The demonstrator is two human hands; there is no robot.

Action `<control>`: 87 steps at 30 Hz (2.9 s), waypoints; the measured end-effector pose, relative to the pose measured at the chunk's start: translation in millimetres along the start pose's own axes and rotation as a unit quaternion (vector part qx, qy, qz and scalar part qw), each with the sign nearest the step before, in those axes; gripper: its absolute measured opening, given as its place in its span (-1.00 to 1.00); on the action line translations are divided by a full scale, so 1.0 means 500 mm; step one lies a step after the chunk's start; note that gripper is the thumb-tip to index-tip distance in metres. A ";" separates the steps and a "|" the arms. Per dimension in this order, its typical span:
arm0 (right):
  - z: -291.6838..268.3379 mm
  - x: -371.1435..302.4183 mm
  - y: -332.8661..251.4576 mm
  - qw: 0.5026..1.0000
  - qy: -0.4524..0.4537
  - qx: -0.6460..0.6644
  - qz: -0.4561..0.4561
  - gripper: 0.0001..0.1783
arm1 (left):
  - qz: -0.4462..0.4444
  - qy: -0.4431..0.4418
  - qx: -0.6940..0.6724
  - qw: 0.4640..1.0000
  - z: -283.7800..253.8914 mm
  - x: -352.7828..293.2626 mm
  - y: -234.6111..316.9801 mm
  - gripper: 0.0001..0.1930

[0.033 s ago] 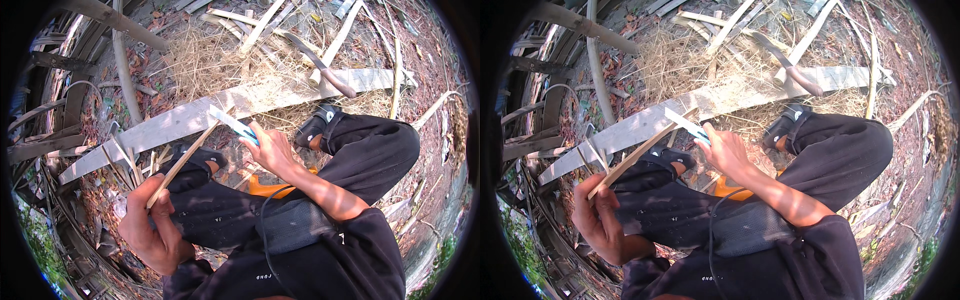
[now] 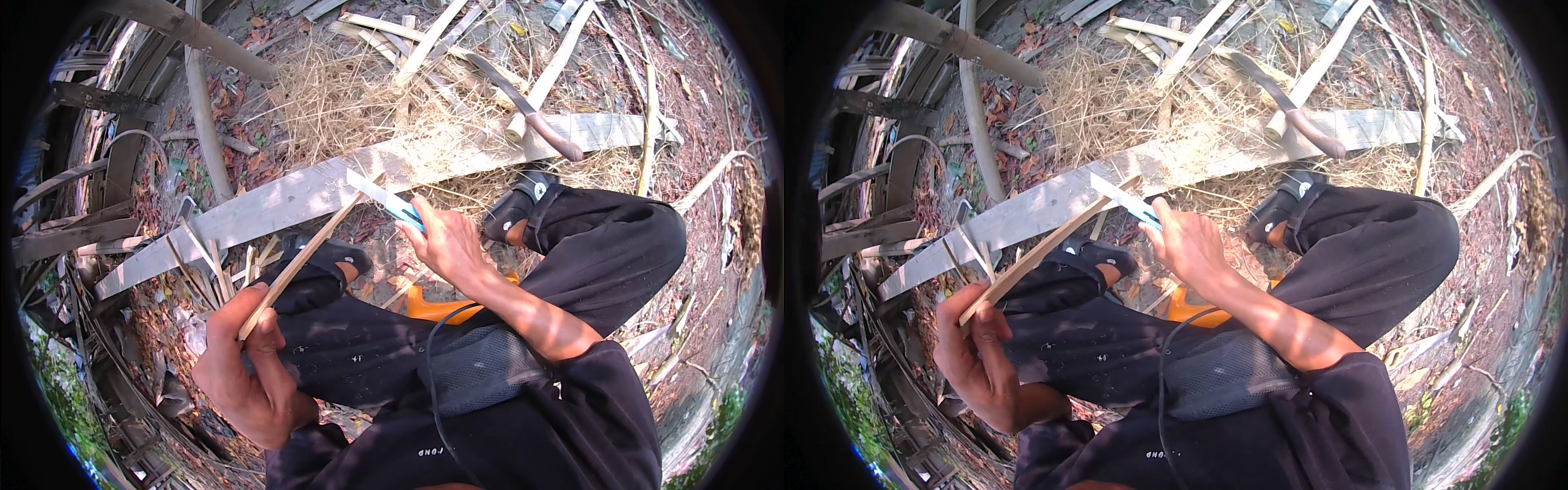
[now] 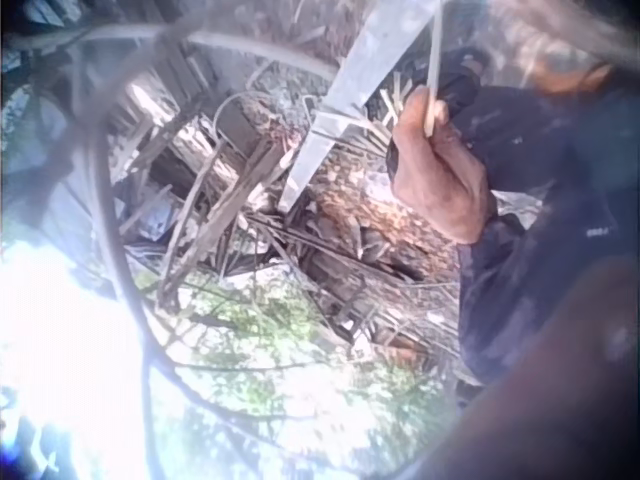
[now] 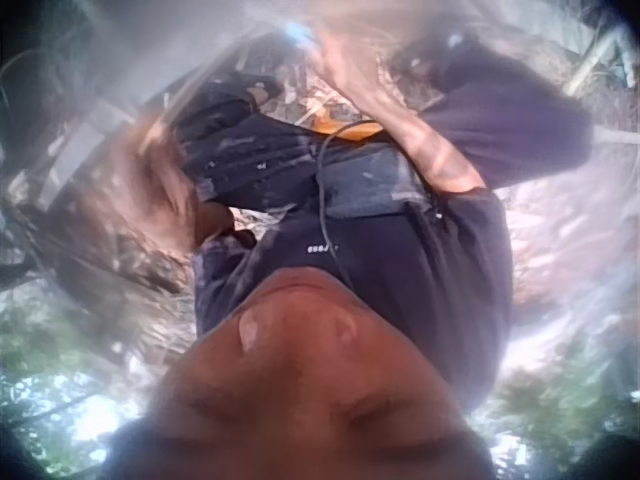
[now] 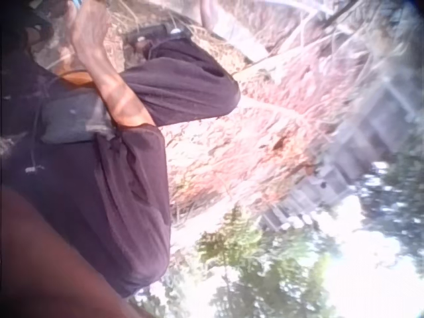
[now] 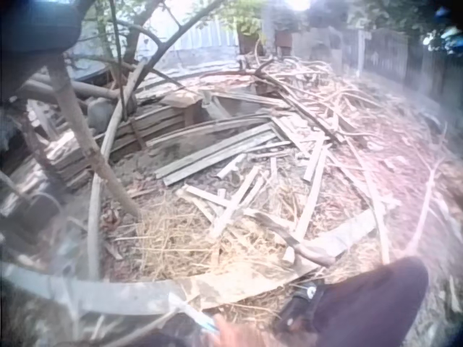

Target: The person sits cross-legged on the ground and uses a blue utility knife to shave thin strips from a piece of bamboo. They hold the bamboo in their left hand and carefully scrape the surface with the knife in their right hand, creating fine shavings that fall onto the ground.

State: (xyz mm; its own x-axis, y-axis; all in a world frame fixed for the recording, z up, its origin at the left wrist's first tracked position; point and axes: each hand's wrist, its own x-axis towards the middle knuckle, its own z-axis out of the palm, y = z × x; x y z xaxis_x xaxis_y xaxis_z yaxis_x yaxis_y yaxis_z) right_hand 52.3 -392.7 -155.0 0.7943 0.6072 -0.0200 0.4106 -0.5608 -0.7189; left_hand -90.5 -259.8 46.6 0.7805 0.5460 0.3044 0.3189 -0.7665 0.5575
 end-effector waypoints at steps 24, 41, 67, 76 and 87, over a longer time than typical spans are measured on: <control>0.014 0.012 -0.015 0.976 -0.150 0.140 0.070 -0.36 | -0.064 -0.009 0.108 0.992 0.019 -0.003 0.060 -0.91; -0.025 -0.041 -0.075 0.978 -0.112 0.161 0.071 -0.27 | 0.072 -0.031 0.097 0.992 0.023 -0.028 0.034 -0.85; -0.047 -0.049 -0.162 0.979 -0.108 0.171 0.001 -0.35 | 0.001 0.028 0.039 0.999 0.023 -0.025 0.004 -0.90; -0.059 -0.022 -0.119 0.973 -0.074 0.216 0.032 -0.29 | 0.045 0.042 -0.010 0.998 0.034 -0.009 -0.001 -0.90; -0.087 0.025 -0.137 0.707 -0.193 0.650 0.203 -0.36 | 0.212 0.109 -0.077 0.968 0.057 -0.032 -0.020 -0.74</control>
State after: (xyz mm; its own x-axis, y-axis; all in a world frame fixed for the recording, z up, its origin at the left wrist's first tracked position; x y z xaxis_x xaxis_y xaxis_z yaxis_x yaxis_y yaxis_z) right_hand 53.4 -371.0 -75.8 0.4442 0.7935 -0.4159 -0.7734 0.1053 -0.6251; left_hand -90.8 -270.6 14.4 0.6860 0.2640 0.6780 -0.1024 -0.8875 0.4492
